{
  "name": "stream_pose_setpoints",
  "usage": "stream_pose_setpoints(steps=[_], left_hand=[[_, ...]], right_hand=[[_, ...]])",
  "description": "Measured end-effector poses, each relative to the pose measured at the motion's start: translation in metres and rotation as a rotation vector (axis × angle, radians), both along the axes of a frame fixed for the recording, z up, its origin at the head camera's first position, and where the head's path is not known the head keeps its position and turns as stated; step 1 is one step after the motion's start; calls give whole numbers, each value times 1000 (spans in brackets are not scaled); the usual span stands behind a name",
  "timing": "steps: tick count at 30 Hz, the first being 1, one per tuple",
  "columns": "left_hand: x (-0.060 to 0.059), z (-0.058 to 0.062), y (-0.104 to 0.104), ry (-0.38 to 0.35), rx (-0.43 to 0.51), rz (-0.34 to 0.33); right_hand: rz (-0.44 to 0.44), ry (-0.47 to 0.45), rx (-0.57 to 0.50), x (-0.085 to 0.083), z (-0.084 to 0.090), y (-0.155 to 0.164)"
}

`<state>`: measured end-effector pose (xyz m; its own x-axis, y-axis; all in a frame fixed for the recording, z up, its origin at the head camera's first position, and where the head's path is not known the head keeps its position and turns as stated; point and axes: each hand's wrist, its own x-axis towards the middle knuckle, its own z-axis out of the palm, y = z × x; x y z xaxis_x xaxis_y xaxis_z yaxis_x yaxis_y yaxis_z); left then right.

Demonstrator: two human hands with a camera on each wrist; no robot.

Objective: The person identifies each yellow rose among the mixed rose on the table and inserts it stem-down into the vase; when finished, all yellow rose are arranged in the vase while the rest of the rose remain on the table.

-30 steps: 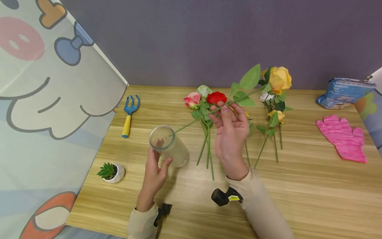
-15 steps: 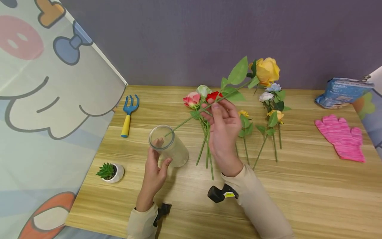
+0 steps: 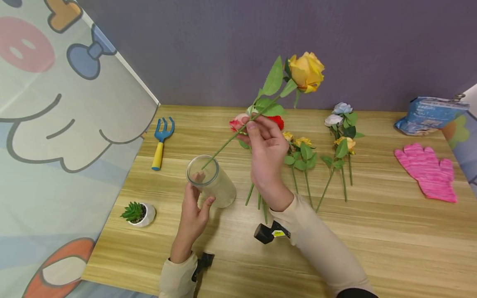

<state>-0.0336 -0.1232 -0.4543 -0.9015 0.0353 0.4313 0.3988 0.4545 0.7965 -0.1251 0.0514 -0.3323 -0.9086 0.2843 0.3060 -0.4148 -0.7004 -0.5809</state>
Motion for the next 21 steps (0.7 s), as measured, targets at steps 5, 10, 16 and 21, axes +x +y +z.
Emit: stream_pose_setpoints(steps=[5,10,16,21], left_hand=[[0,0,0,2,0,-6],[0,0,0,-2,-9,-3],[-1,-2,0,-3,-9,5],[-1,-2,0,0,-9,6]], right_hand=[[1,9,4,-3,-1,-4],[-19,8,56,-5,-2,-8],[-34,15,120,-5,-3,-15],[-49,14,203,-4,-5,-18]])
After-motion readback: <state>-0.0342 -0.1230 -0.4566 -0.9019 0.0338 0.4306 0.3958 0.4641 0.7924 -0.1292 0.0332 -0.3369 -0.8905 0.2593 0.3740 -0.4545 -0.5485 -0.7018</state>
